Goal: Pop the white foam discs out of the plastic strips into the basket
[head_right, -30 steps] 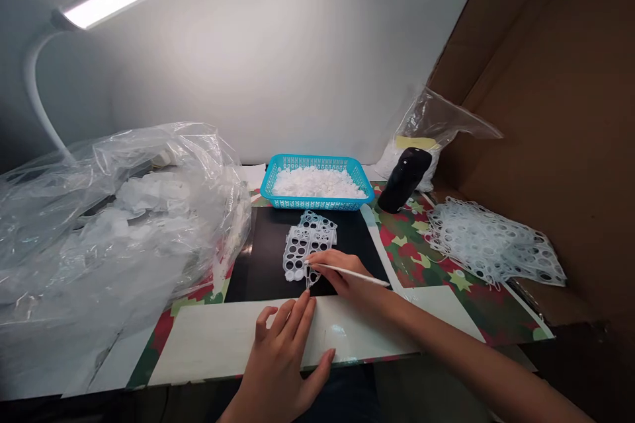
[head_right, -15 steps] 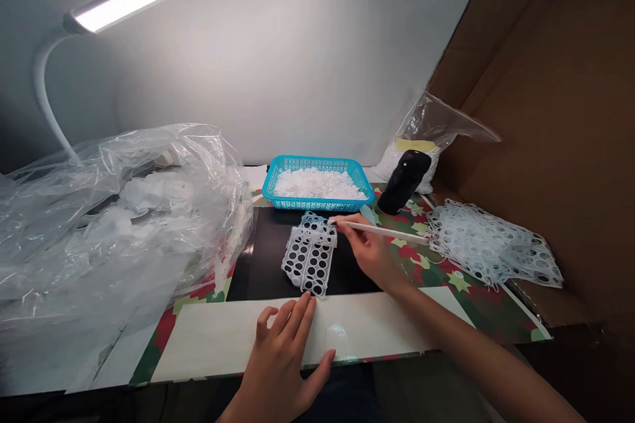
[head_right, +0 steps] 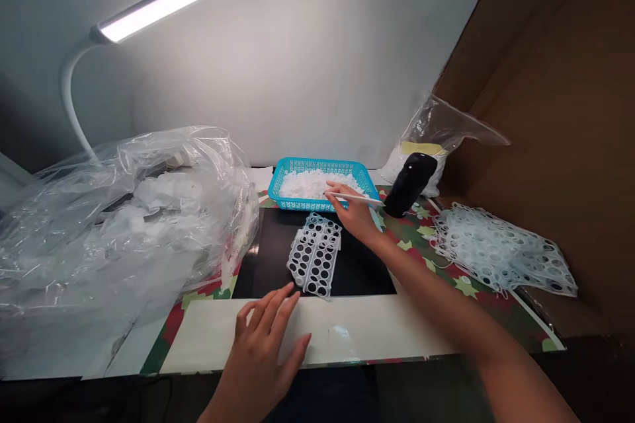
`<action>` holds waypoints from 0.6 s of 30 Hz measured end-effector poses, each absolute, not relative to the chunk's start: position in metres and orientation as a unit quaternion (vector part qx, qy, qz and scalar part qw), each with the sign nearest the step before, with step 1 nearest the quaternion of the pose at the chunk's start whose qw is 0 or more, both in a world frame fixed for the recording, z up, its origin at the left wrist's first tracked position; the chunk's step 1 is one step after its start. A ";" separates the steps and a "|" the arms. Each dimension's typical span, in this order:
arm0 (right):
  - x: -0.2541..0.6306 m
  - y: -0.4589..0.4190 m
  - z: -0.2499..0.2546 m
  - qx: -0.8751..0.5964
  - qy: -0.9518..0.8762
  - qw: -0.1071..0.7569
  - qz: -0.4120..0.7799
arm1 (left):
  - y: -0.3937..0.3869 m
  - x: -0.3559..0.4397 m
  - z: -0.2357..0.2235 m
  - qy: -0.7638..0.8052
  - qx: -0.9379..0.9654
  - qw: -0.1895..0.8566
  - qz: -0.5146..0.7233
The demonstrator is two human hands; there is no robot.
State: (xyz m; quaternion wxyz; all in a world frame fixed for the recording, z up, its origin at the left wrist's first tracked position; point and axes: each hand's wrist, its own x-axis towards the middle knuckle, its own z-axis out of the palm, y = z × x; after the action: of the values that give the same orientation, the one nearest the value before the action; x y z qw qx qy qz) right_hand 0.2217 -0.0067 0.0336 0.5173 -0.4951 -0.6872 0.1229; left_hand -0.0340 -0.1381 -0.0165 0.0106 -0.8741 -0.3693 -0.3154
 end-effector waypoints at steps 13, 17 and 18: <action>0.205 -0.093 0.009 -0.431 -0.742 0.342 0.383 | -0.107 -0.034 -0.010 -0.442 -0.793 -0.256 -0.332; 0.207 -0.093 0.010 -0.434 -0.743 0.337 0.382 | -0.107 -0.038 -0.010 -0.455 -0.777 -0.252 -0.355; 0.206 -0.094 0.010 -0.433 -0.746 0.336 0.379 | -0.108 -0.039 -0.010 -0.458 -0.776 -0.242 -0.359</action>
State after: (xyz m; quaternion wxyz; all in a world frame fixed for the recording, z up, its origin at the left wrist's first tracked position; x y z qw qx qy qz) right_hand 0.2057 -0.0937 0.0102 0.3357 -0.4326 -0.7458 0.3794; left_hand -0.0392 -0.1075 -0.0103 -0.2425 -0.7763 -0.4583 -0.3586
